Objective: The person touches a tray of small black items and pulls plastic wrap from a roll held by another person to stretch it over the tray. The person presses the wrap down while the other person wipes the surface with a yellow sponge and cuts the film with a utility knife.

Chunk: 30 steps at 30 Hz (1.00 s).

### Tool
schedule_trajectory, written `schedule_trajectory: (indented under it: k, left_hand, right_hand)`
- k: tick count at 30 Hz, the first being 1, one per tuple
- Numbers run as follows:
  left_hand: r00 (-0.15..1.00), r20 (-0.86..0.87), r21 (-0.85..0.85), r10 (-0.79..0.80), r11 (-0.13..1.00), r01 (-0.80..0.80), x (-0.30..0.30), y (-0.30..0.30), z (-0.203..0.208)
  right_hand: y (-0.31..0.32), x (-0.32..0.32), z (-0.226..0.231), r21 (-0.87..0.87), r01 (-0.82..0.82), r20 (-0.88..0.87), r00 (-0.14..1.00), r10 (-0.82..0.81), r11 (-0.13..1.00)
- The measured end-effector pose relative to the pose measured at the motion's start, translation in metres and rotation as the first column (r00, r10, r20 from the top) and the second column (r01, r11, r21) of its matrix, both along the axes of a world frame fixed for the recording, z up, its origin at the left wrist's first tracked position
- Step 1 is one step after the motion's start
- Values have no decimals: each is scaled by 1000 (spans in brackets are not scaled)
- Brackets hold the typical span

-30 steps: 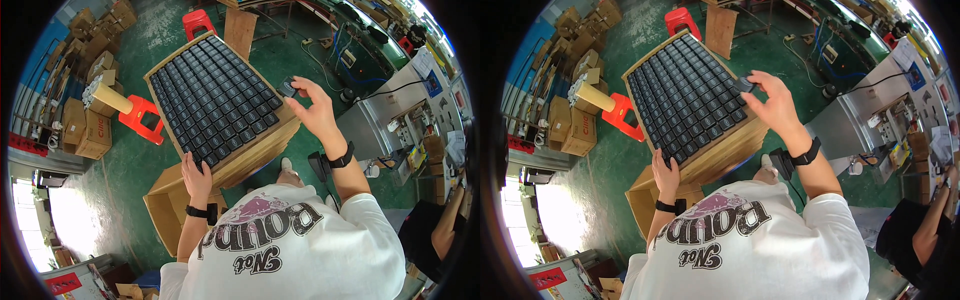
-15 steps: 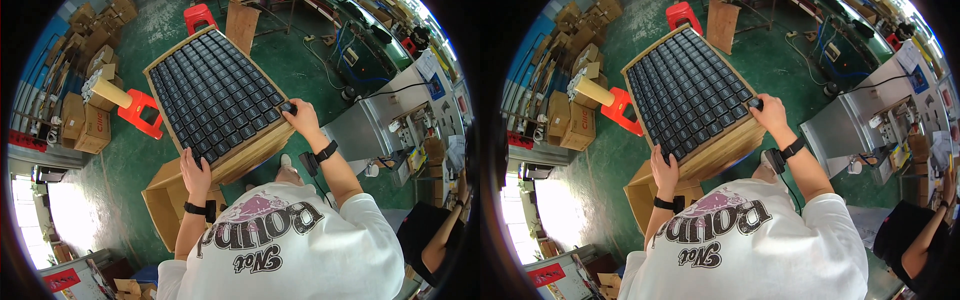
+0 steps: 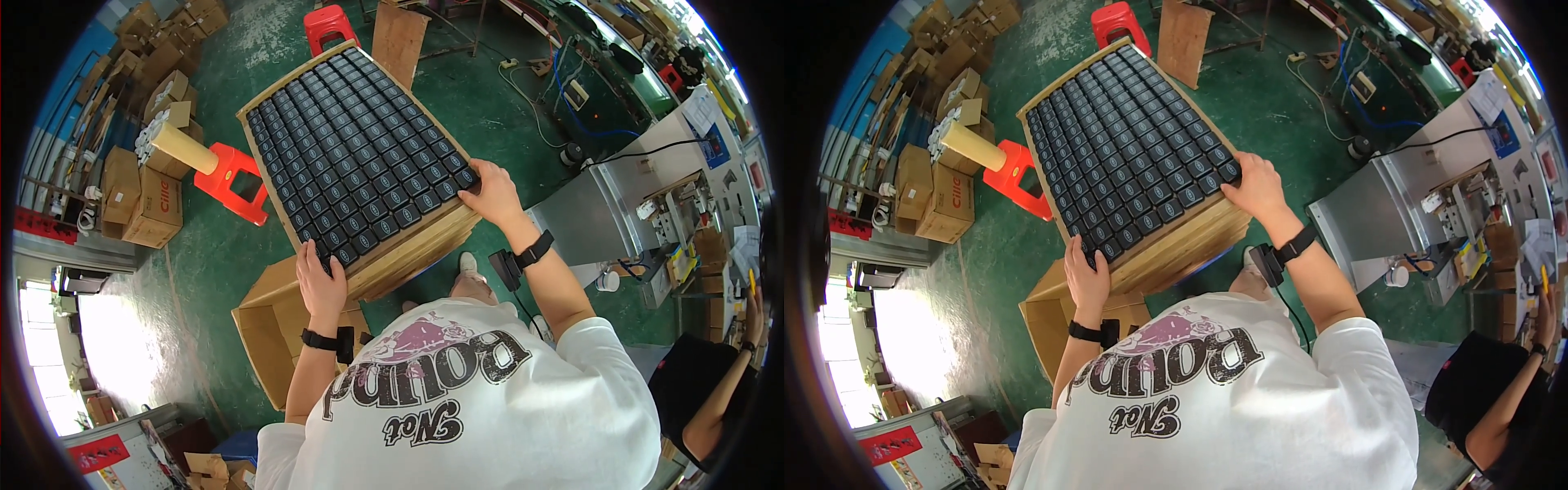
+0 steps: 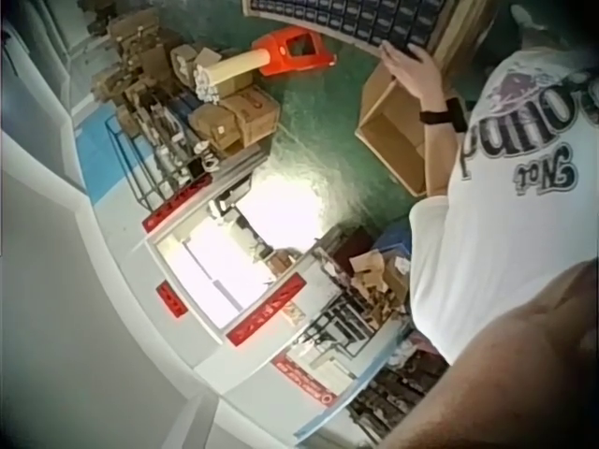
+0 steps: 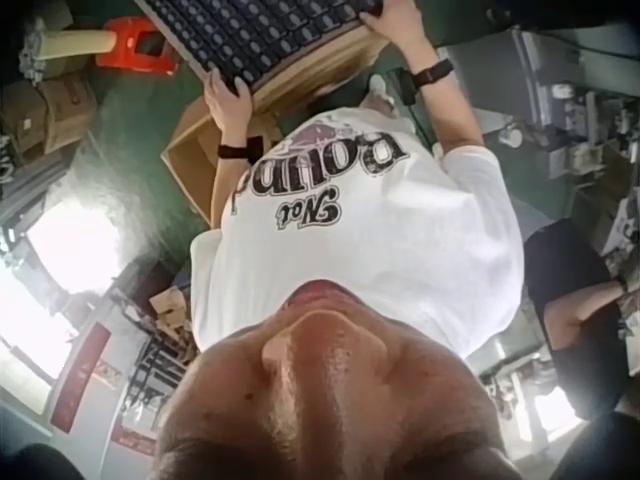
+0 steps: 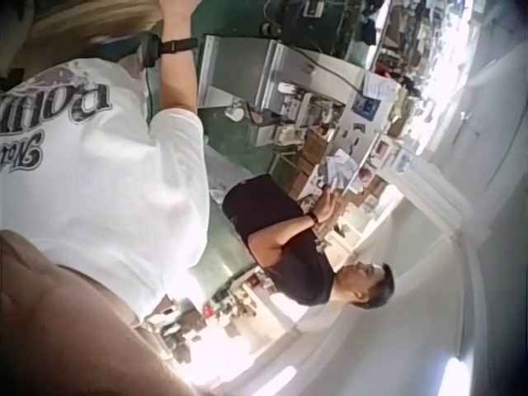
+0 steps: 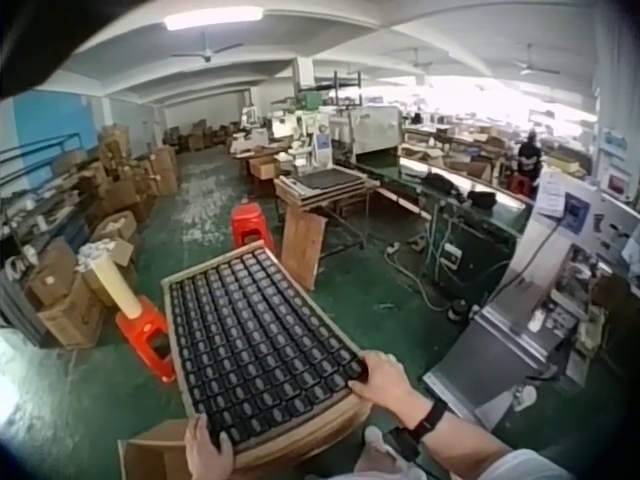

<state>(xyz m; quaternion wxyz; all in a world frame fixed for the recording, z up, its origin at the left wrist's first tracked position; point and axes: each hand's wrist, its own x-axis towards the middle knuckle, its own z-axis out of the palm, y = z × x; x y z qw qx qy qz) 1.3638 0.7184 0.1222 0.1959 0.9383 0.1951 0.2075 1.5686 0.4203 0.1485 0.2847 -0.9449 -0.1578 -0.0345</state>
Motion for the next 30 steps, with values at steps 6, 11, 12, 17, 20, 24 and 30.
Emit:
schedule_trajectory:
  k: [6, 11, 12, 17, 20, 24, 30]
  left_hand:
    - [1000, -18, -6, 0, 1000, 0, 0, 0, 0]
    - [1000, -8, -16, 6, 1000, -6, 0, -2, 2]
    - [1000, -1, -17, 7, 1000, -8, 0, -2, 2]
    - [1000, 5, -27, 12, 1000, -12, 1, -3, 5]
    - [1000, 1, -27, 12, 1000, -12, -1, -2, 4]
    - [1000, 8, -23, 4, 1000, -4, -1, -2, 3]
    - [1000, 12, -19, 7, 1000, -7, -1, -2, 2]
  right_hand:
    - [14, 2, 6, -165, -7, -33, 999, 1, 986]
    - [17, 3, 9, -217, -36, -77, 997, 20, 976]
    - [16, 2, 10, -201, -40, -22, 999, 36, 979]
    - [17, -9, 19, -46, -280, 63, 957, 283, 959]
    - [28, -26, 26, 40, -532, 7, 847, 532, 846]
    - [41, -41, 24, 16, -696, -122, 711, 692, 718]
    - [47, -38, 18, -20, -716, -184, 689, 701, 698]
